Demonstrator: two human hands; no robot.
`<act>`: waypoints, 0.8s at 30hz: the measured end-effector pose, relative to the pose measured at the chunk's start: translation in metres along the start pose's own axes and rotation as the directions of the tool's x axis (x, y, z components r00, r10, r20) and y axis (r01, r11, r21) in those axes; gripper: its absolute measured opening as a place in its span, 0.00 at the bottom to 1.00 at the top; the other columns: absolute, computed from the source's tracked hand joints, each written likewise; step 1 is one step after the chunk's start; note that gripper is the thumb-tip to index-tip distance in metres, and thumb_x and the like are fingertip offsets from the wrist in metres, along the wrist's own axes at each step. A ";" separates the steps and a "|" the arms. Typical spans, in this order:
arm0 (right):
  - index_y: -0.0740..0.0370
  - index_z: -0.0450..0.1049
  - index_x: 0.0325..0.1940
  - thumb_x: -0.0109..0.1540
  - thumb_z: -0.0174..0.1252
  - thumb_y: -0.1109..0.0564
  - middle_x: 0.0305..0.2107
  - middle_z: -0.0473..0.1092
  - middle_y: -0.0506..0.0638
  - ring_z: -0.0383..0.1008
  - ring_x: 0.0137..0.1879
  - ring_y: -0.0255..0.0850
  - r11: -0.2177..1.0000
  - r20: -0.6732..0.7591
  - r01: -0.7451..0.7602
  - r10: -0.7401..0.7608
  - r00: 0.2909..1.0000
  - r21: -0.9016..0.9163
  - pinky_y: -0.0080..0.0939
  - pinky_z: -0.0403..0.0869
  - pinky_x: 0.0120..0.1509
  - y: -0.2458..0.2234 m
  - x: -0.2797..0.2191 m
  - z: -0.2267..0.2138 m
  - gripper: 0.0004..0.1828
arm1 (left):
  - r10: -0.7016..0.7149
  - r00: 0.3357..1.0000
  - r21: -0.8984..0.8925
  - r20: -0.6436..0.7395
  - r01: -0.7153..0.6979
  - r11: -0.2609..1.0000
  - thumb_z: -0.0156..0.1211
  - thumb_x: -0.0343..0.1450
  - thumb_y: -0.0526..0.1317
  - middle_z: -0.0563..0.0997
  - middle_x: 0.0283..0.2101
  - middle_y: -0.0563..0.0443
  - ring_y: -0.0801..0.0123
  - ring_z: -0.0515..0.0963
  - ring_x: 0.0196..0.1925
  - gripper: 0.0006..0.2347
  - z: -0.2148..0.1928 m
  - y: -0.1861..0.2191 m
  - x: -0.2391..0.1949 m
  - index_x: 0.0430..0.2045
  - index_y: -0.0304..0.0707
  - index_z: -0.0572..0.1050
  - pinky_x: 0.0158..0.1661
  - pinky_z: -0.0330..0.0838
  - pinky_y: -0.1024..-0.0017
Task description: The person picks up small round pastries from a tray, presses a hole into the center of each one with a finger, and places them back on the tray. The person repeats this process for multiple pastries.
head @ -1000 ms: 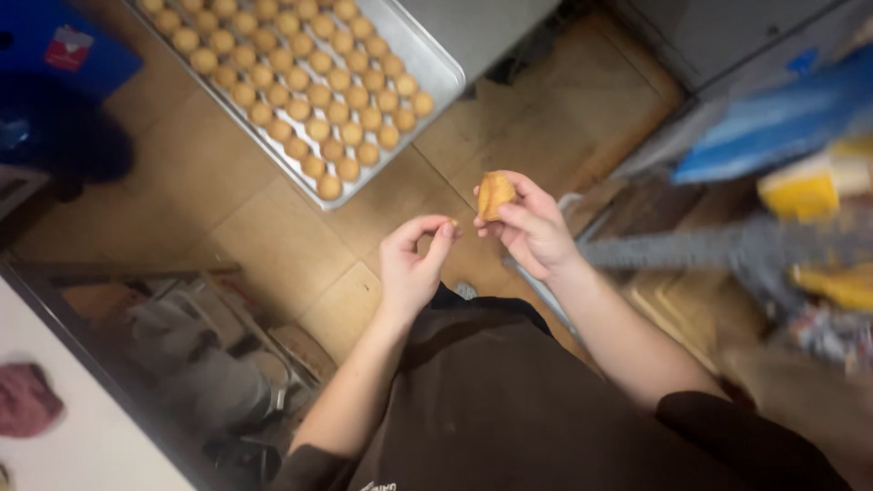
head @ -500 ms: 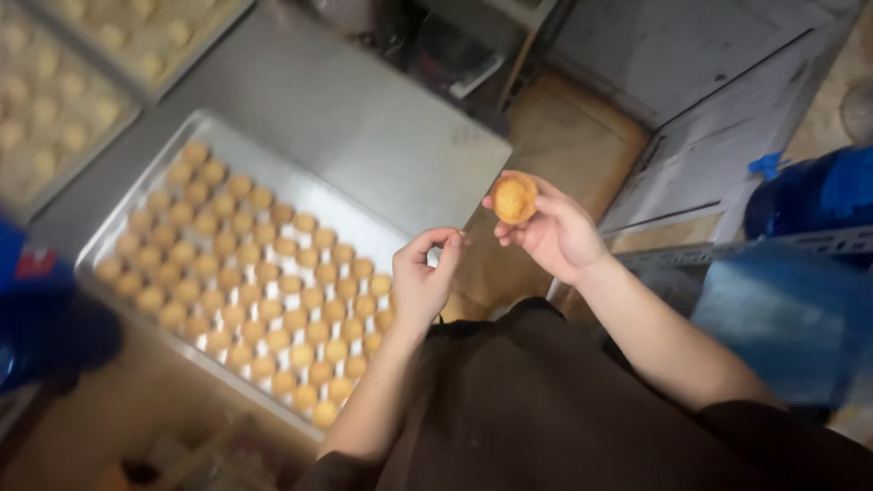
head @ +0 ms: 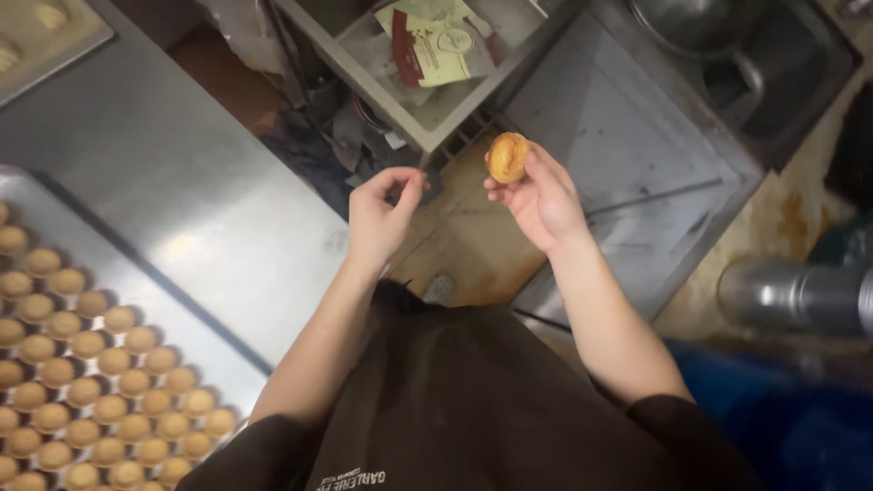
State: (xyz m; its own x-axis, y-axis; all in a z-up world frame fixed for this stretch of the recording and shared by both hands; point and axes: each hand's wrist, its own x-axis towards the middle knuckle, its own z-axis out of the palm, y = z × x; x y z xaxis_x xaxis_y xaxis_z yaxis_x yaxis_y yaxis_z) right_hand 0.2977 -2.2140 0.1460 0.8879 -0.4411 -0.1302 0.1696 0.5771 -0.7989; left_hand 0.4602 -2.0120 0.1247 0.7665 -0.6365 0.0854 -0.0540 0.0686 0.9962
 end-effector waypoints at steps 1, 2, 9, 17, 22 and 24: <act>0.64 0.66 0.66 0.74 0.48 0.50 0.54 0.72 0.57 0.76 0.52 0.48 1.000 0.009 -0.017 0.017 1.000 -0.007 0.47 0.75 0.56 -0.010 0.015 -0.009 0.20 | 0.000 1.000 0.020 -0.022 0.000 1.000 0.62 0.75 0.36 0.86 0.35 0.54 0.82 0.81 0.36 0.07 0.012 0.000 0.016 0.38 0.29 0.81 0.40 0.74 0.81; 0.64 0.66 0.66 0.74 0.48 0.51 0.54 0.72 0.56 0.76 0.52 0.48 1.000 0.020 -0.027 0.027 0.999 -0.011 0.46 0.75 0.56 -0.018 0.032 -0.017 0.20 | -0.006 0.999 0.020 -0.042 0.006 1.000 0.62 0.75 0.36 0.86 0.35 0.54 0.82 0.80 0.36 0.07 0.021 0.001 0.031 0.38 0.30 0.81 0.40 0.74 0.80; 0.65 0.65 0.66 0.73 0.51 0.53 0.52 0.73 0.57 0.76 0.51 0.48 0.991 0.069 -0.127 0.130 0.989 -0.035 0.46 0.76 0.55 -0.050 0.143 -0.063 0.20 | 0.055 0.988 0.129 -0.142 -0.037 0.991 0.65 0.71 0.35 0.86 0.37 0.53 0.77 0.84 0.39 0.09 0.073 -0.002 0.145 0.42 0.32 0.80 0.41 0.76 0.77; 0.67 0.64 0.67 0.73 0.51 0.57 0.57 0.70 0.53 0.73 0.60 0.41 0.974 0.082 -0.173 0.186 0.979 -0.143 0.47 0.74 0.65 -0.095 0.239 -0.092 0.20 | 0.324 0.943 0.209 -0.071 -0.304 0.930 0.71 0.69 0.35 0.84 0.42 0.49 0.63 0.84 0.41 0.09 0.129 0.012 0.230 0.40 0.35 0.81 0.45 0.77 0.71; 0.67 0.64 0.68 0.73 0.50 0.56 0.56 0.70 0.54 0.73 0.59 0.42 0.971 0.141 -0.219 0.230 0.963 -0.093 0.49 0.74 0.63 -0.116 0.273 -0.094 0.20 | 0.454 0.890 0.338 -0.038 -0.417 0.844 0.69 0.69 0.35 0.83 0.41 0.51 0.59 0.81 0.41 0.08 0.132 0.028 0.269 0.40 0.37 0.81 0.48 0.73 0.65; 0.67 0.63 0.68 0.73 0.49 0.56 0.56 0.70 0.53 0.72 0.60 0.42 0.966 0.164 -0.245 0.255 0.953 -0.081 0.49 0.73 0.65 -0.122 0.286 -0.097 0.20 | 0.520 0.853 0.445 -0.041 -0.451 0.774 0.69 0.69 0.34 0.82 0.40 0.52 0.59 0.79 0.42 0.08 0.135 0.029 0.277 0.40 0.36 0.81 0.47 0.71 0.65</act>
State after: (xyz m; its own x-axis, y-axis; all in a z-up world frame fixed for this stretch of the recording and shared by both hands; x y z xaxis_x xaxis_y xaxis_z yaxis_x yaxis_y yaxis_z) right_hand 0.4893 -2.4773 0.1489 0.9595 -0.1600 -0.2317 -0.0884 0.6100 -0.7874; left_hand 0.5848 -2.2898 0.1799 0.6520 -0.4756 0.5905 -0.6720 -0.0019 0.7406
